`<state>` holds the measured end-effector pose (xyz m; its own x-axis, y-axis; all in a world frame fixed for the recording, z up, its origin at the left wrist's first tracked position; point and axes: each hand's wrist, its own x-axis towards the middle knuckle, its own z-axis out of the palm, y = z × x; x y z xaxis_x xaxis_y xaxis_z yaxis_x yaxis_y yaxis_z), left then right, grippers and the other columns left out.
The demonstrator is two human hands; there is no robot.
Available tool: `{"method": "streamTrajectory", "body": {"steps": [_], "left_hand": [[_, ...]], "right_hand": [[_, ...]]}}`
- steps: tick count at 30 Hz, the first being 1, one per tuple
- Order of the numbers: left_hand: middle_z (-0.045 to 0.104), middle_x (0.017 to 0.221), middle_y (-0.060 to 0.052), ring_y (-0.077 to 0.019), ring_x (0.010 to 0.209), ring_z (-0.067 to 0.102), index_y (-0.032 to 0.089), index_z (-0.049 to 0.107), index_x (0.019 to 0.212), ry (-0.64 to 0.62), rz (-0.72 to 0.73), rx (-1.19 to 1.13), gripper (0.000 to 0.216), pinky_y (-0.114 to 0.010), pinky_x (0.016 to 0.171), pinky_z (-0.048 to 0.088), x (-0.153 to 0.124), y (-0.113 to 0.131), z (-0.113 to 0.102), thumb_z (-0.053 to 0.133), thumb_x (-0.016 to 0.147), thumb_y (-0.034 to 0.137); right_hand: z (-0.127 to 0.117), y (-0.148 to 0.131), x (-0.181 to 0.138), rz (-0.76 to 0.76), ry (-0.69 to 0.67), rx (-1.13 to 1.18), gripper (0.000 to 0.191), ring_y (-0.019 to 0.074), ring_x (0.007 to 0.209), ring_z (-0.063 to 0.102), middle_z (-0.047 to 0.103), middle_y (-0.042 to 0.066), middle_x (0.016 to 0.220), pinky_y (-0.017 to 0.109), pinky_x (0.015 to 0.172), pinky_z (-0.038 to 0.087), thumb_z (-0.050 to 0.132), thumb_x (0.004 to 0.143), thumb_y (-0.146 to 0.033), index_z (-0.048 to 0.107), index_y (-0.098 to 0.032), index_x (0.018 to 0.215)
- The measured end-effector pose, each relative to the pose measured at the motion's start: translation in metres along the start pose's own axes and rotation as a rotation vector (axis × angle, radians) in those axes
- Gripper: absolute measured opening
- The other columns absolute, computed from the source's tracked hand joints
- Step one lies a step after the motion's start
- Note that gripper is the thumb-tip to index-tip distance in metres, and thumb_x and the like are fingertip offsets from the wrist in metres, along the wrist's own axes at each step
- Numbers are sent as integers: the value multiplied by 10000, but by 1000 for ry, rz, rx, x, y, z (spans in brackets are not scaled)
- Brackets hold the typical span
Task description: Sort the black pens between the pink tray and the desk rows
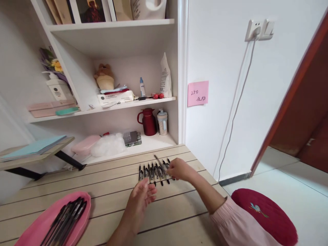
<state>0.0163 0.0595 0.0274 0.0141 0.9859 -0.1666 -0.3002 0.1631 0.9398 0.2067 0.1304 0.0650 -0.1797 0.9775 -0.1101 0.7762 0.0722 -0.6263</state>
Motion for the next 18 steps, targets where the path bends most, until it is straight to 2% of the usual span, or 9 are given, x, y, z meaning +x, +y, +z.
{"method": "streamTrajectory", "body": {"steps": [3,6,7,8,10,12,15,18], "left_hand": [[651,926,-104,-225,843,620,159,579,954,-49,-67,-316,282,-352,722,484,2,0,8,595,731,330],[654,773,-65,-183,705,631,142,590,779,10,-84,-428,103,-309,639,499,3,-3,3,603,726,229],[640,708,-48,-173,665,628,140,582,748,44,-94,-440,72,-295,608,500,3,-4,-1,604,722,203],[619,655,-30,-163,629,621,140,576,740,66,-110,-441,56,-282,578,498,2,-6,-4,603,719,185],[567,583,7,-129,537,588,145,568,763,88,-144,-421,72,-239,494,475,1,-9,-9,605,717,186],[521,551,35,-72,427,504,147,563,797,78,-157,-382,127,-167,384,389,0,-13,-11,612,717,233],[496,550,44,-18,347,370,142,557,804,35,-139,-314,231,-116,299,208,-1,-20,-9,604,715,349],[486,548,46,-2,328,301,140,552,806,19,-110,-221,315,-120,298,133,0,-25,-6,582,709,438]], "right_hand": [[26,-31,-19,-159,-156,141,154,105,498,565,638,15,565,164,428,349,535,658,-259,649,-159,627],[34,-40,-23,-286,-183,103,163,117,541,570,640,6,574,178,456,336,562,668,-311,648,-176,633],[31,-36,-19,-265,-162,56,200,128,553,573,645,19,591,193,471,339,564,679,-353,644,-173,644],[25,-28,-13,-220,-78,4,242,141,580,578,654,39,627,210,492,342,540,706,-385,640,-169,664],[12,-3,3,-46,190,-106,274,179,708,593,666,97,772,242,560,354,481,762,-388,622,-154,740],[3,26,19,130,352,-195,227,204,811,588,651,134,869,261,617,357,467,782,-314,590,-139,857],[5,59,35,214,360,-221,247,229,865,580,635,153,903,269,639,358,539,722,-229,535,-121,945],[15,72,39,208,331,-208,274,238,865,582,633,167,903,269,633,358,541,685,-140,519,-104,956]]}}
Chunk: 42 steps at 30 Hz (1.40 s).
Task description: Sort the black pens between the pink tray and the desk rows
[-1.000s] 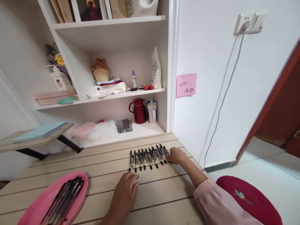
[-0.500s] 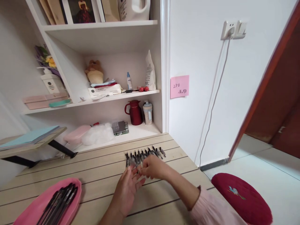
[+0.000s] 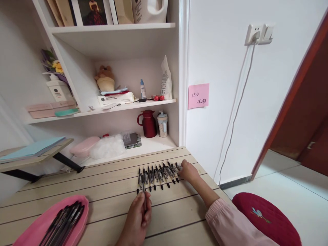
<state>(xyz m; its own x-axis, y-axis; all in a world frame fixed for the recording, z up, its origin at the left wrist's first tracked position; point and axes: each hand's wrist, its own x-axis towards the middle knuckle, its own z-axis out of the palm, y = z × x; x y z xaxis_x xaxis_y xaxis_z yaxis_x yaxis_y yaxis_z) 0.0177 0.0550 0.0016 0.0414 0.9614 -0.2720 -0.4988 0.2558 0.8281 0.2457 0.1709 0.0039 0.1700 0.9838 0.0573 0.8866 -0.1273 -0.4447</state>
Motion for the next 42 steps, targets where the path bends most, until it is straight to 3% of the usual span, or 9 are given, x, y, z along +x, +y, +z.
{"method": "streamTrajectory", "body": {"steps": [6,11,13,16,19,29,42], "left_hand": [[474,545,54,-3,330,258,156,531,821,-23,50,206,347,-138,323,110,-5,-1,5,547,714,486],[437,502,63,-10,346,231,158,524,787,-25,92,367,352,-147,349,107,-12,-2,14,532,712,502],[426,489,64,-13,347,216,158,521,781,-38,83,411,374,-153,350,97,-13,-3,16,516,709,525],[407,477,69,-17,354,198,160,517,778,-39,60,449,403,-158,354,86,-13,-3,17,511,692,554],[403,484,69,-23,369,213,160,516,785,-46,72,462,416,-158,360,95,-13,-3,16,506,687,564],[409,463,69,-27,359,208,159,514,765,-49,76,457,405,-164,361,82,-14,-2,17,529,675,553],[401,454,65,-43,382,227,163,521,744,-76,70,489,367,-158,376,96,-14,1,15,538,679,524]], "right_hand": [[-7,7,2,-5,-26,81,221,232,856,584,636,166,902,270,643,369,506,639,-31,572,-112,834],[-29,-7,0,-55,-51,248,171,172,727,596,652,104,825,245,589,387,504,675,-103,611,-131,806],[-30,-24,-8,-112,-126,437,158,112,589,572,653,48,744,210,504,374,497,719,-196,613,-158,819],[-26,-53,-26,-165,-340,977,167,59,436,476,639,18,693,183,384,287,577,669,-272,601,-157,788],[-22,-73,-42,-146,-393,1184,180,28,373,391,588,-22,594,169,354,237,644,602,-274,595,-150,724],[-15,-78,-45,-159,-335,1240,143,25,366,302,506,-55,515,181,355,213,645,597,-251,590,-154,686],[-15,-74,-42,-175,-405,1224,198,23,369,299,501,-53,511,175,356,194,660,597,-304,570,-146,674]]}}
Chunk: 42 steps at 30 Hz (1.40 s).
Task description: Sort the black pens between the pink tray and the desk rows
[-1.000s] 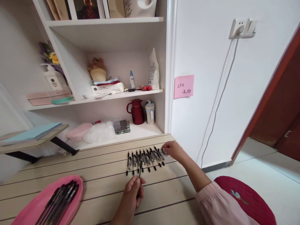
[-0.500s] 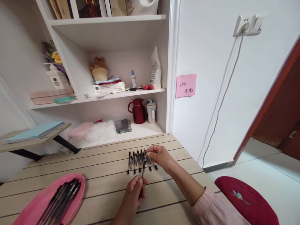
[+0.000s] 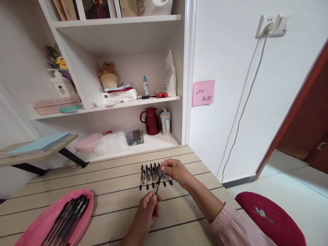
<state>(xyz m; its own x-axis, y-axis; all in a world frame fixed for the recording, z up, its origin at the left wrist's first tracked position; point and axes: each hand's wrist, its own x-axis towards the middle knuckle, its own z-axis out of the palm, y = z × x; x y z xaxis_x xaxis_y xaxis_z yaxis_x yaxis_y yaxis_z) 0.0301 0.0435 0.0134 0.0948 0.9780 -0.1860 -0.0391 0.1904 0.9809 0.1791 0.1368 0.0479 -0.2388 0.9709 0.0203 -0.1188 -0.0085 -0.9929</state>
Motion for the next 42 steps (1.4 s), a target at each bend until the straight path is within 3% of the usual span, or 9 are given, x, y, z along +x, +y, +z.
{"method": "streamTrajectory", "body": {"steps": [12,18,27,34,39,42], "left_hand": [[406,465,65,-42,375,218,163,516,754,-14,35,-9,348,-172,376,89,-2,3,0,528,700,506],[405,453,61,-52,390,253,166,537,725,31,25,-48,322,-165,390,111,-4,4,1,574,666,480],[393,420,62,-64,400,273,155,547,721,105,92,-3,340,-171,413,165,8,-13,-3,563,667,490],[385,411,74,-46,353,214,163,551,729,50,40,-43,390,-171,376,127,11,-8,-8,568,632,540],[393,397,73,-44,343,219,165,543,735,38,50,-46,399,-167,364,116,14,-12,-9,572,624,548],[390,380,79,-37,322,188,168,531,737,25,71,-46,400,-168,356,102,17,-18,-9,550,642,556]], "right_hand": [[1,2,-2,20,-24,22,213,20,352,301,531,-48,514,175,346,186,663,586,-314,563,-146,671],[6,11,-1,80,-63,-38,200,28,341,306,443,-81,434,176,343,173,667,586,-310,565,-154,657],[13,10,-6,45,-25,-77,241,37,359,314,413,-79,419,188,360,208,683,594,-353,549,-152,615],[10,5,-9,92,-172,130,339,40,415,387,508,-46,555,179,367,194,699,580,-420,600,-154,765],[13,11,-8,112,-116,210,315,26,371,302,419,-82,443,183,361,145,742,526,-371,561,-146,653],[14,13,-8,105,-141,231,321,26,367,312,429,-87,452,178,360,132,745,526,-361,551,-157,682]]}}
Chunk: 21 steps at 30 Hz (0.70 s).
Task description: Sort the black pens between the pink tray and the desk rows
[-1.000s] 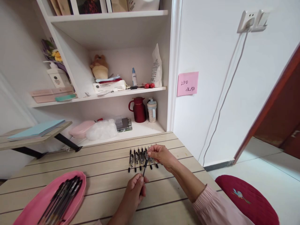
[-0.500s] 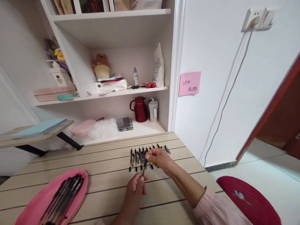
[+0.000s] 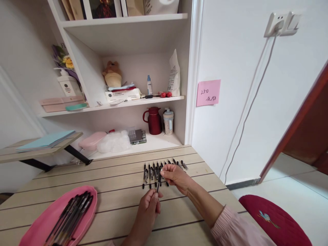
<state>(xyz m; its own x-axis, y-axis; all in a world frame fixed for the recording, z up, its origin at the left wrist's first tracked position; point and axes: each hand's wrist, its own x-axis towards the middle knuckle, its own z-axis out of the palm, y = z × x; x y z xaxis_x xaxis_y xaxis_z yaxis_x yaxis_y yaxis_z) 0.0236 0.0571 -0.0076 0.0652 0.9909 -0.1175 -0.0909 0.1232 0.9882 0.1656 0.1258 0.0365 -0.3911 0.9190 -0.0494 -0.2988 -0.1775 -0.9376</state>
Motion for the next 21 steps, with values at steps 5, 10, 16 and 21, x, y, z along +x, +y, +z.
{"method": "streamTrajectory", "body": {"steps": [5,10,16,21], "left_hand": [[383,373,83,-30,315,166,172,514,727,-14,39,29,373,-168,354,92,1,-5,0,517,682,542],[384,377,86,-31,311,168,172,502,753,-31,15,36,385,-172,352,94,4,-8,-2,517,678,549],[379,393,83,-42,344,208,167,501,750,-26,13,64,412,-168,366,107,4,-8,-3,511,665,570],[365,396,88,-48,356,211,167,505,765,-16,3,85,428,-172,377,125,3,-6,-3,503,658,582]], "right_hand": [[1,3,0,2,-30,23,323,24,373,326,471,-69,483,180,361,136,745,529,-357,561,-143,686],[2,2,0,9,35,-22,331,23,364,332,479,-76,485,177,358,138,746,520,-359,542,-156,682],[0,1,2,9,69,19,295,20,343,281,404,-93,400,179,354,110,731,541,-342,542,-147,658],[3,1,1,43,-17,21,317,24,364,346,513,-61,506,177,354,120,735,535,-325,564,-149,735]]}}
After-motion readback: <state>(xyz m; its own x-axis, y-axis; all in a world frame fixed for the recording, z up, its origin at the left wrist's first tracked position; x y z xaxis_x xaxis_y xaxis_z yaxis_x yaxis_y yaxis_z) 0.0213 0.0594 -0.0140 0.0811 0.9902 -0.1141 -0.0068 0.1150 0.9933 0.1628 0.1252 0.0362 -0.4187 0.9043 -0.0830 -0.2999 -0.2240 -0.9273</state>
